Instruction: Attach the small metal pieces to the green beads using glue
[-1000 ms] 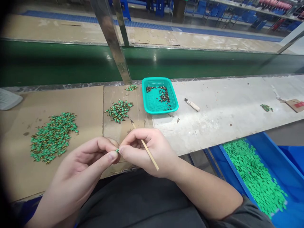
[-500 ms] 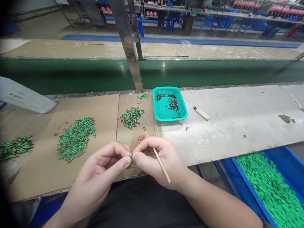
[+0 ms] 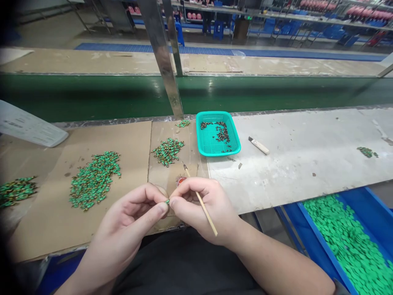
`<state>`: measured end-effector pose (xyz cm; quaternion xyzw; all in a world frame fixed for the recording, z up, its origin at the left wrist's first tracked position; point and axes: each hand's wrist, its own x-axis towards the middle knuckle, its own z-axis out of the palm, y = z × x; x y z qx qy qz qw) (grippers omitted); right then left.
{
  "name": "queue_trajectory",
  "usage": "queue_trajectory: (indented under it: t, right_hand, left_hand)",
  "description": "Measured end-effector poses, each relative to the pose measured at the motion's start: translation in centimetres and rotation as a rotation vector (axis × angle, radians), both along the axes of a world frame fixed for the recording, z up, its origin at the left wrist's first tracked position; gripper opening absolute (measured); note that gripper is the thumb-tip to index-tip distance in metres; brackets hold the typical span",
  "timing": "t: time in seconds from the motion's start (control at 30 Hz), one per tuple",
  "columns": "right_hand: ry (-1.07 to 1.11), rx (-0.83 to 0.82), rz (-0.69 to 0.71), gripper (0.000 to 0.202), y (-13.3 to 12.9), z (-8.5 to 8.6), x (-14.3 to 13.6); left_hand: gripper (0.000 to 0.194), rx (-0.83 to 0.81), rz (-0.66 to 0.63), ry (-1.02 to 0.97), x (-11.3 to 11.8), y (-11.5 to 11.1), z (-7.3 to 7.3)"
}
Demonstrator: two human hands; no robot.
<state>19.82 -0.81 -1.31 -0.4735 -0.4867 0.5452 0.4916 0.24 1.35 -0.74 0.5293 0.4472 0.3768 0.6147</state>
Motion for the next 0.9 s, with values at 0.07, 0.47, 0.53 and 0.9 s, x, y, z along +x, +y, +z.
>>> queue_trajectory:
  t: [0.07,0.47,0.53,0.9]
  right_hand:
    - [0.011,-0.005,0.004,0.012,0.1,-0.1,0.0]
    - [0.127,-0.026,0.053,0.011,0.7,0.0,0.0]
    - [0.107,0.005,0.020,0.011,0.8,-0.1,0.0]
    - [-0.015,0.182,-0.180,0.040,0.6,-1.0,3.4]
  left_hand:
    - [0.018,-0.001,0.007,-0.002,0.0,0.0,-0.1]
    - [0.026,-0.057,0.091,-0.137,0.1,0.0,-1.3]
    - [0.030,-0.073,0.107,-0.145,0.2,0.1,-1.4]
    - [0.024,0.188,0.130,0.290,-1.2,4.3,-2.8]
